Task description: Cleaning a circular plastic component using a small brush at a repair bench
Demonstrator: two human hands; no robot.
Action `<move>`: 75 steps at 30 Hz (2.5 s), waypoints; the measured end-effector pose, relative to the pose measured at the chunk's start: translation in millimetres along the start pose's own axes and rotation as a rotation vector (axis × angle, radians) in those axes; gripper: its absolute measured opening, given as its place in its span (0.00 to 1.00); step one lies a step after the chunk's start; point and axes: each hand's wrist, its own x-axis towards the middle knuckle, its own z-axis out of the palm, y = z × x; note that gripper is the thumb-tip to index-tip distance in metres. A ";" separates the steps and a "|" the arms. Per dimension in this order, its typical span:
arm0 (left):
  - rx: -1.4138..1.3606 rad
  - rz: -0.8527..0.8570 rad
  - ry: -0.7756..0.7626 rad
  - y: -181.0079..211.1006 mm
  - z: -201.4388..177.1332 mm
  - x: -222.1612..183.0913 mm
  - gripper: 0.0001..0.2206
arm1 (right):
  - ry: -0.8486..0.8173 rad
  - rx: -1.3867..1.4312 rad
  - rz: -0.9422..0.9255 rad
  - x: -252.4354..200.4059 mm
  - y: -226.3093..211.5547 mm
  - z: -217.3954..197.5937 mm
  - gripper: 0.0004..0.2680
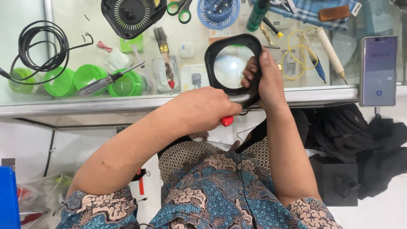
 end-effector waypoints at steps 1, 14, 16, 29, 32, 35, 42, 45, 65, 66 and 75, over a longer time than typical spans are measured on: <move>0.001 0.003 -0.001 4.5 -10.2 -3.5 0.06 | 0.002 0.000 -0.002 -0.4 -0.7 -0.1 0.19; -0.053 0.147 0.262 9.4 20.9 8.5 0.06 | -0.048 0.129 -0.026 4.6 10.5 -14.5 0.18; -0.076 0.108 0.137 5.0 9.2 -1.8 0.06 | -0.048 0.139 -0.018 0.9 4.8 -8.4 0.18; -0.204 -0.005 0.317 -4.2 15.0 13.2 0.06 | -0.029 0.211 0.063 -5.5 -16.3 9.0 0.30; -0.420 -0.072 0.792 -3.1 40.1 28.8 0.05 | 0.003 0.223 0.079 -2.1 -17.1 8.1 0.35; -0.643 -0.186 1.064 4.9 57.4 40.4 0.07 | -0.017 0.276 0.076 6.8 -1.2 -12.7 0.36; 0.152 -0.017 0.949 24.8 44.2 51.0 0.09 | -0.157 0.359 0.103 -10.5 -25.1 6.3 0.38; -0.134 0.048 0.536 24.7 20.8 56.9 0.11 | -0.151 0.398 0.104 -15.9 -33.5 14.3 0.36; -0.122 0.095 0.689 15.0 -36.9 47.6 0.11 | -0.054 0.530 0.195 4.9 2.2 -13.5 0.21; -0.111 0.032 0.763 14.5 -41.8 36.4 0.09 | -0.013 0.566 0.091 10.1 13.0 -15.8 0.13; -0.476 -0.305 1.003 6.0 19.0 -27.9 0.07 | -0.211 0.057 0.024 -4.8 -7.4 -7.2 0.04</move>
